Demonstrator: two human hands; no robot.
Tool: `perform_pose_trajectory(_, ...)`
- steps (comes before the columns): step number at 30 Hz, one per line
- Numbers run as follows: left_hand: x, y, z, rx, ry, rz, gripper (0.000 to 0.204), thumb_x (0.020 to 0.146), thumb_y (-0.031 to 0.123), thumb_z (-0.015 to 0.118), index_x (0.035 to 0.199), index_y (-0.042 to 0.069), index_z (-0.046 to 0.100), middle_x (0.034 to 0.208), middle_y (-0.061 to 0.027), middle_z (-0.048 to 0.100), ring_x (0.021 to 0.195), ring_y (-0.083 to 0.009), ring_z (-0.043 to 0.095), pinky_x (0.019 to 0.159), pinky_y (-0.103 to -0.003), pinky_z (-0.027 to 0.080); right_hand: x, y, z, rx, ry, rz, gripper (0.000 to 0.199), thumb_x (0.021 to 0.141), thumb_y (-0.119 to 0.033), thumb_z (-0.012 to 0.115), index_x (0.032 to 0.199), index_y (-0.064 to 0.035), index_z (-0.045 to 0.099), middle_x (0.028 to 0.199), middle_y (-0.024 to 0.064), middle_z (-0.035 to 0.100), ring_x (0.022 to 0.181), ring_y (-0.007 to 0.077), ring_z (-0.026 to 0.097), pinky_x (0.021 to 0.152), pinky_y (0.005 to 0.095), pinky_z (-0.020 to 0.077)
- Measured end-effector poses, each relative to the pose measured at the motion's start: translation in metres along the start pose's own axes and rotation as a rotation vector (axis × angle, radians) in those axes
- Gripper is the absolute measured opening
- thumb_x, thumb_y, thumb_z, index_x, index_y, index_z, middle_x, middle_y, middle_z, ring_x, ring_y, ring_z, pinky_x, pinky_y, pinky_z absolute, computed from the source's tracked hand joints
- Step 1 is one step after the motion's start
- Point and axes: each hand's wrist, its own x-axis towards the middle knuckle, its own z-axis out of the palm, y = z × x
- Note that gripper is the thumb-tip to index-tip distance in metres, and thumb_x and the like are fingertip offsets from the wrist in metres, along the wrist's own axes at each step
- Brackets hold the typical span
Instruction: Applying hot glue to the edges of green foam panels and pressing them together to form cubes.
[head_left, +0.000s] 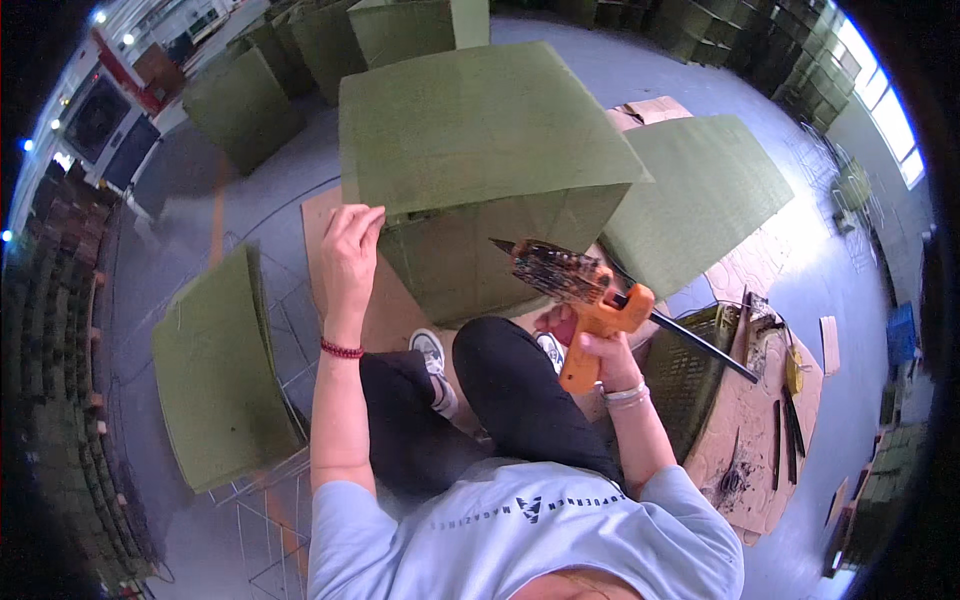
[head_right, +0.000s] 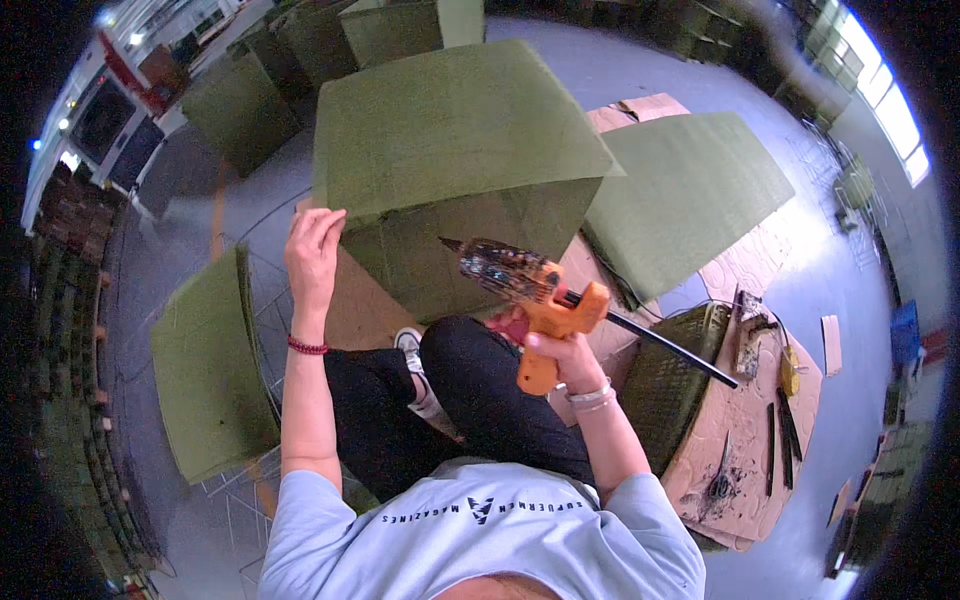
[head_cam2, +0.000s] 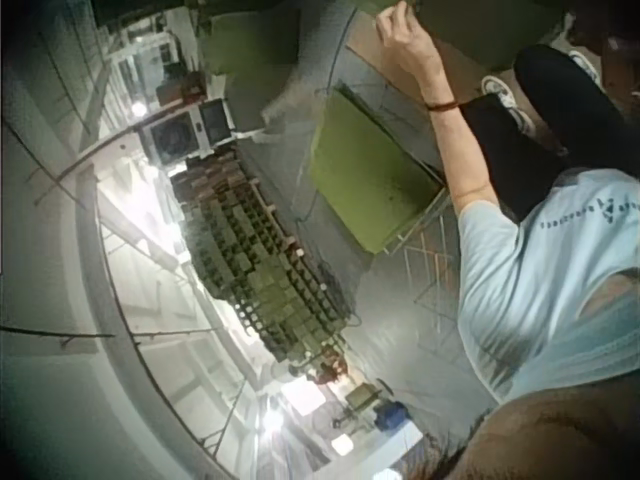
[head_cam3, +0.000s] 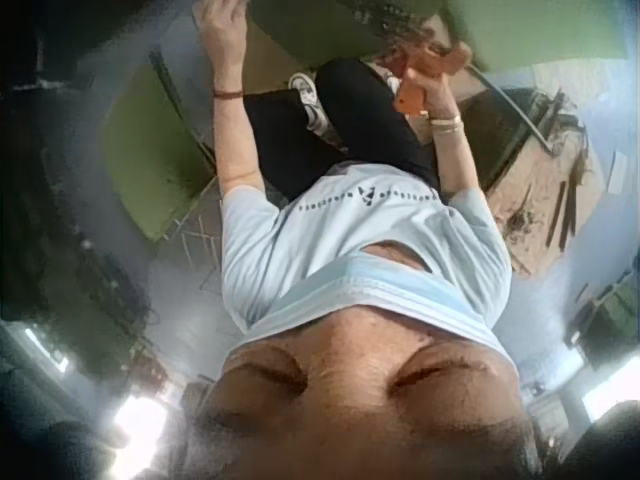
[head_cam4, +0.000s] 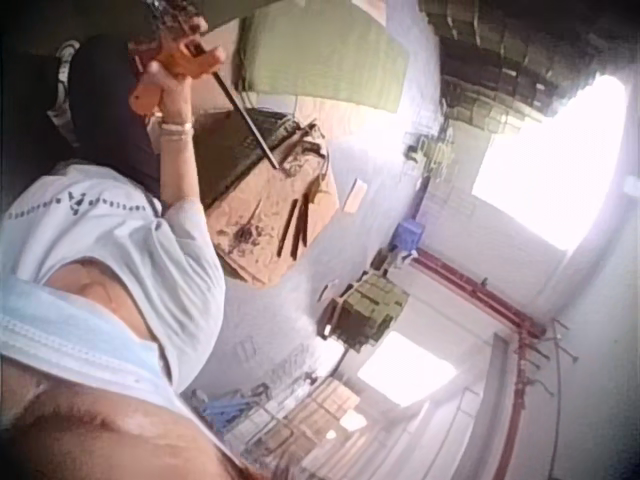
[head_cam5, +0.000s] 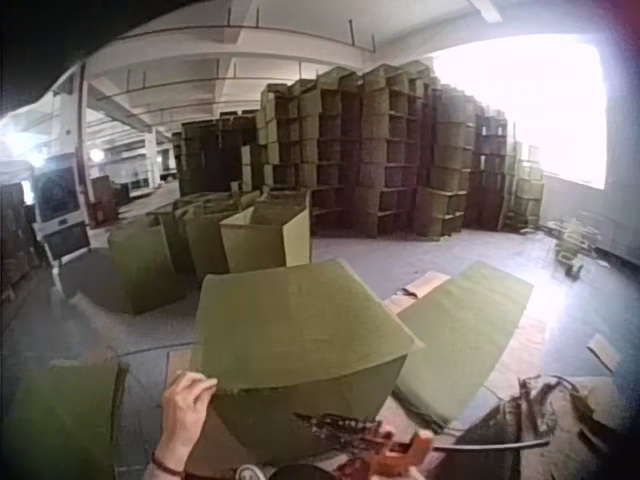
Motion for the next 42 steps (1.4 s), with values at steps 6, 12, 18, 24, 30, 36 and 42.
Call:
perform_pose_trajectory(6,-0.002,-0.015,-0.004,-0.245,0.043,-0.179,0.009,0.081,0.004,0.062,0.09,0.002,0.065,0.086,-0.007,0.062,0.076,-0.0175,0.058,0.069,-0.026,0.045,0.032,0.022,0.044,-0.13,-0.154,0.108,0.034,0.077,-0.017,0.063,0.105,-0.0022,0.05,0.099,0.0093,0.052,0.102,0.0266,0.051,0.096,0.0444,0.0385)
perform_pose_trajectory(12,-0.003,-0.017,-0.001,-0.258,0.029,-0.211,0.009,0.083,0.004,0.06,0.09,0.0,0.062,0.086,-0.0094,0.061,0.081,-0.0216,0.058,0.071,-0.029,0.045,0.052,0.055,0.061,-0.236,-0.211,0.027,0.026,0.083,-0.007,0.063,0.107,-0.0025,0.054,0.105,0.0065,0.059,0.1,0.0164,0.056,0.09,0.0305,0.0437)
perform_pose_trajectory(18,-0.004,-0.02,0.0,-0.276,0.055,-0.199,0.01,0.085,0.006,0.059,0.091,0.001,0.064,0.084,-0.0073,0.063,0.075,-0.0166,0.059,0.067,-0.025,0.045,0.056,0.078,0.074,-0.401,-0.166,0.02,0.023,0.082,-0.011,0.065,0.102,-0.0054,0.058,0.097,0.0013,0.06,0.091,0.0107,0.057,0.083,0.0272,0.0457)
perform_pose_trajectory(24,-0.005,-0.02,0.0,-0.251,0.061,-0.184,0.01,0.085,0.006,0.059,0.091,0.001,0.064,0.085,-0.0078,0.063,0.077,-0.0169,0.06,0.069,-0.026,0.045,0.056,0.085,0.081,-0.382,-0.084,0.001,0.018,0.082,-0.009,0.064,0.099,-0.0045,0.058,0.094,0.0014,0.06,0.09,0.0107,0.058,0.083,0.0272,0.0465)
perform_pose_trajectory(30,-0.006,-0.023,0.005,-0.317,0.135,-0.137,0.009,0.083,0.005,0.06,0.089,0.001,0.064,0.085,-0.0107,0.062,0.076,-0.0223,0.059,0.066,-0.03,0.046,0.057,0.084,0.085,-0.309,-0.065,-0.015,0.014,0.083,-0.004,0.062,0.096,-0.0019,0.057,0.094,0.0034,0.06,0.091,0.0128,0.058,0.085,0.0296,0.0469)
perform_pose_trajectory(36,-0.007,-0.022,0.0,-0.223,0.057,-0.238,0.01,0.084,0.01,0.061,0.091,0.005,0.065,0.076,-0.0101,0.059,0.067,-0.0218,0.056,0.061,-0.03,0.043,0.057,0.089,0.084,-0.306,-0.056,0.0,0.012,0.084,-0.004,0.061,0.096,-0.0015,0.057,0.094,0.0037,0.06,0.091,0.0132,0.058,0.084,0.0289,0.0467)
perform_pose_trajectory(42,-0.006,-0.019,-0.001,-0.239,0.058,-0.268,0.012,0.085,0.015,0.06,0.092,0.006,0.065,0.071,-0.0099,0.054,0.064,-0.0221,0.053,0.059,-0.031,0.042,0.056,0.094,0.078,-0.394,-0.014,0.014,0.012,0.085,-0.004,0.061,0.096,-0.0014,0.057,0.093,0.004,0.06,0.089,0.0141,0.059,0.082,0.0288,0.0474)
